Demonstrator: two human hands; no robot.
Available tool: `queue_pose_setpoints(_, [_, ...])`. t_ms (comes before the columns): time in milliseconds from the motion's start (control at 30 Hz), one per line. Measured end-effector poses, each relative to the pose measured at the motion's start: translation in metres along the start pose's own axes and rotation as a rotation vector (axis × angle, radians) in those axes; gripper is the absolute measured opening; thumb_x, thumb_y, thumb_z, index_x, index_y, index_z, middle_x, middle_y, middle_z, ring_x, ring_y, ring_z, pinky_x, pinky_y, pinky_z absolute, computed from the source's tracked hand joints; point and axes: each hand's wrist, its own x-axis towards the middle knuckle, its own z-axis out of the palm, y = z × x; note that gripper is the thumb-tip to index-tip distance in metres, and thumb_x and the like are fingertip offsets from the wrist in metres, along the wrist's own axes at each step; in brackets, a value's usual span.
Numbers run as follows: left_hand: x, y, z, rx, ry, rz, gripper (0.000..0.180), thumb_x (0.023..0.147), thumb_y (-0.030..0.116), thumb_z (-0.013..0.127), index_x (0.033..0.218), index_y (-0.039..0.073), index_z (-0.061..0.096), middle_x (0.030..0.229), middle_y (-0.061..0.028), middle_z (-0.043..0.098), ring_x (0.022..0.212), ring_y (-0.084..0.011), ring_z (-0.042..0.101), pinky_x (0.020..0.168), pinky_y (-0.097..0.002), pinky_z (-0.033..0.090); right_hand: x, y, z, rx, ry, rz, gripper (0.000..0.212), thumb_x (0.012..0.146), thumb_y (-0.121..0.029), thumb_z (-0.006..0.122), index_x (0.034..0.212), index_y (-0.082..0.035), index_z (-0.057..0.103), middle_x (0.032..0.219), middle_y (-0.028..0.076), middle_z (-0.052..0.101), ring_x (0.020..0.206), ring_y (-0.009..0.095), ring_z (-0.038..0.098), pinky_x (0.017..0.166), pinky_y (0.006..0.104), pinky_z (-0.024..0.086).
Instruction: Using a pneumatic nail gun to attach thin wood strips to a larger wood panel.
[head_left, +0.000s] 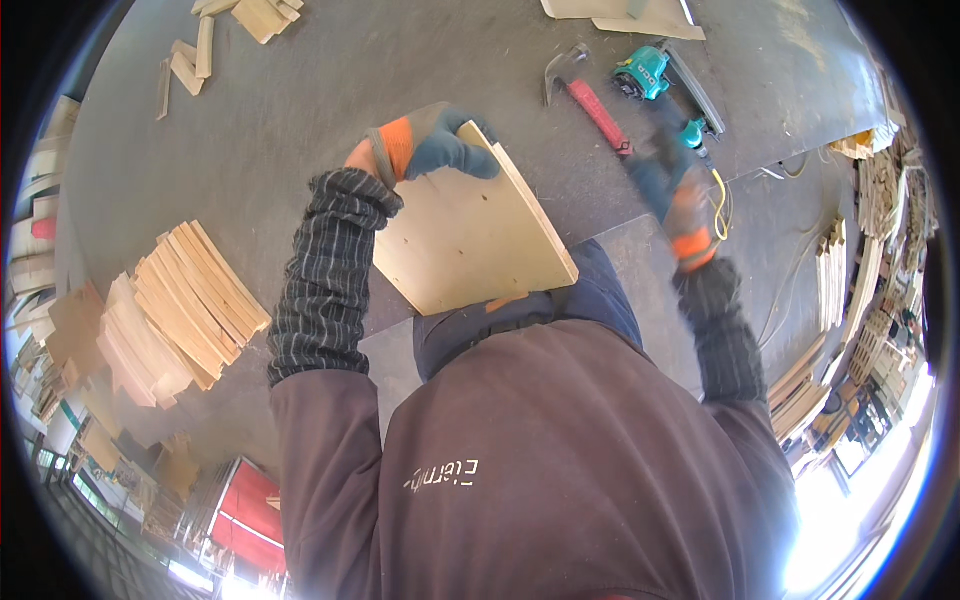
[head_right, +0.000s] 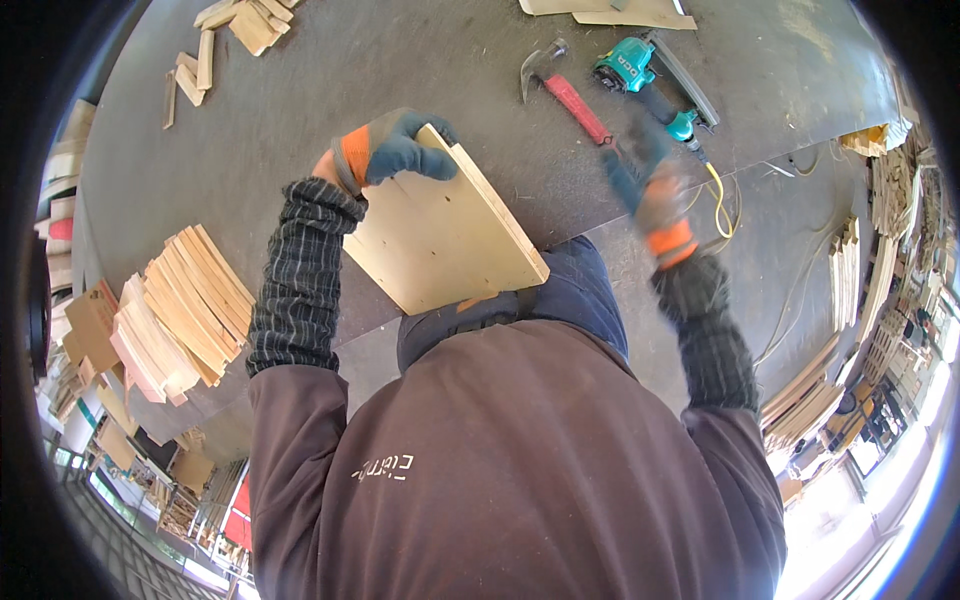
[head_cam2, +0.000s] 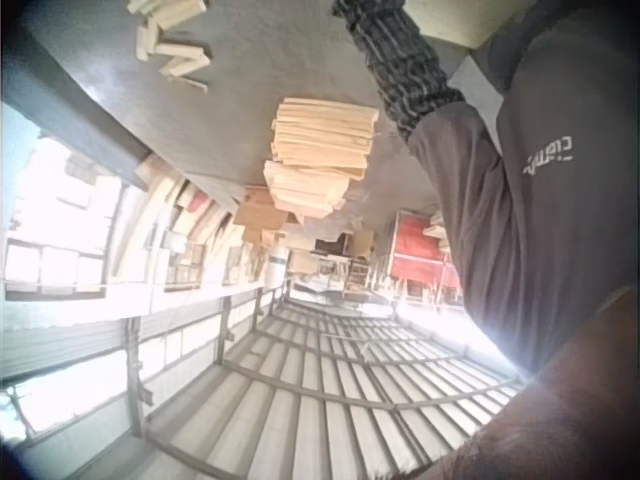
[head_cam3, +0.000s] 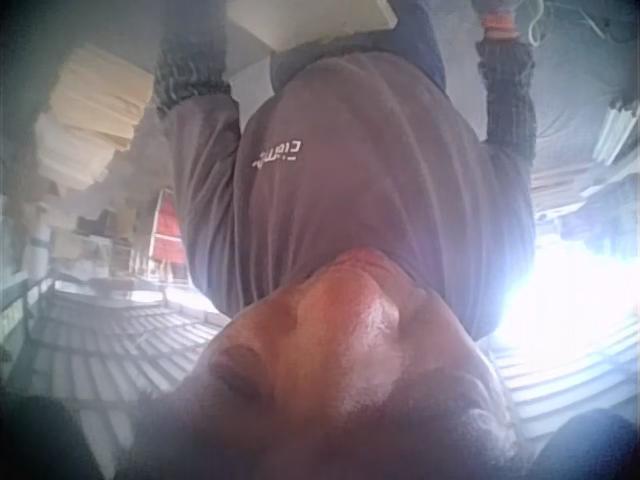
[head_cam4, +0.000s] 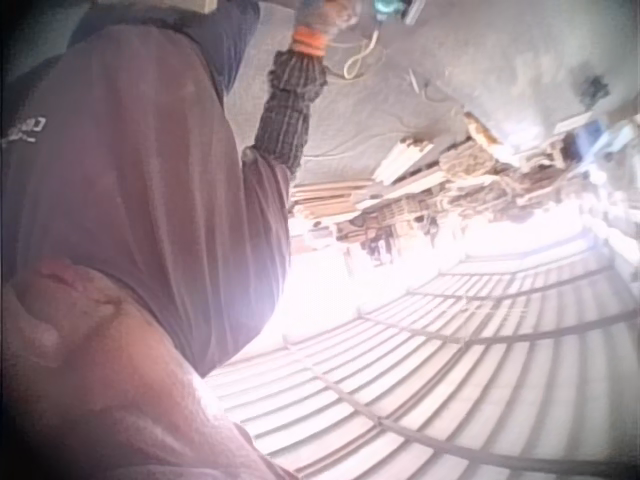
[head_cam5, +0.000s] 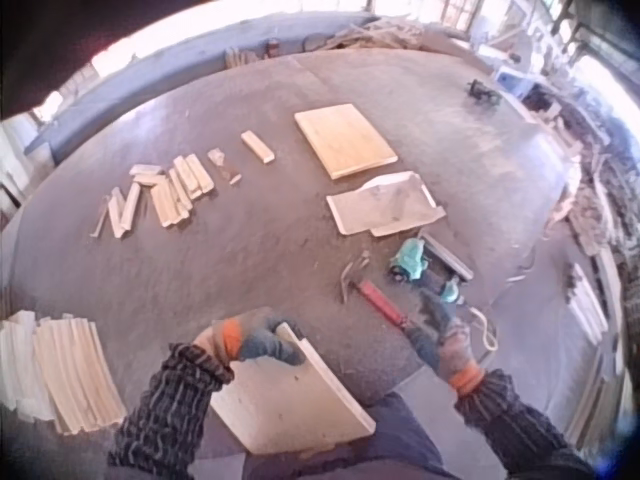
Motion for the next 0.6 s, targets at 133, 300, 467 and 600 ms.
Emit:
queue_pose_setpoints(133, [0.018,-0.021,-0.005,-0.036,0.026,0.039,0.047,0.081,0.031,0.085,0.119,0.003,0.078,0.105,-0.0136,0.078,0.095,-0.0237,0.073,0.085,-0.0361,0.056,0.086,0.056,-0.090,-0.941,0.221,-0.247,0.088,0.087,-0.028,0.081,0.161,-0.008,0.039,0.143,0.022,0.063,0.133,0.041,0.060,0.115,0.0461,0.046])
queue_pose_setpoints(300, [0.025,-0.033,-0.024,0.038,0.121,-0.104,0.051,0.083,0.035,0.086,0.120,0.003,0.078,0.108,-0.0142,0.079,0.095,-0.0257,0.073,0.084,-0.0366,0.057,0.122,0.064,-0.083,-1.322,0.079,0.047,0.095,0.088,-0.031,0.077,0.167,-0.016,0.026,0.141,0.024,0.064,0.129,0.044,0.063,0.109,0.0513,0.051])
queue_pose_setpoints(467, [0.050,-0.059,-0.034,0.080,0.116,-0.194,0.047,0.084,0.037,0.085,0.117,0.004,0.080,0.108,-0.0131,0.079,0.092,-0.0263,0.073,0.080,-0.0381,0.056,0.138,0.049,-0.085,-1.297,0.020,0.113,0.091,0.085,-0.022,0.072,0.165,-0.017,0.029,0.134,0.024,0.068,0.121,0.044,0.067,0.102,0.0522,0.053])
queue_pose_setpoints(600, [0.066,-0.079,-0.029,0.119,0.122,-0.224,0.047,0.084,0.038,0.086,0.116,0.004,0.080,0.107,-0.0135,0.079,0.093,-0.0283,0.073,0.081,-0.0417,0.056,0.128,0.036,-0.093,-0.743,-0.087,0.002,0.071,0.083,-0.021,0.072,0.151,-0.013,0.053,0.108,0.012,0.074,0.094,0.028,0.072,0.084,0.0419,0.058])
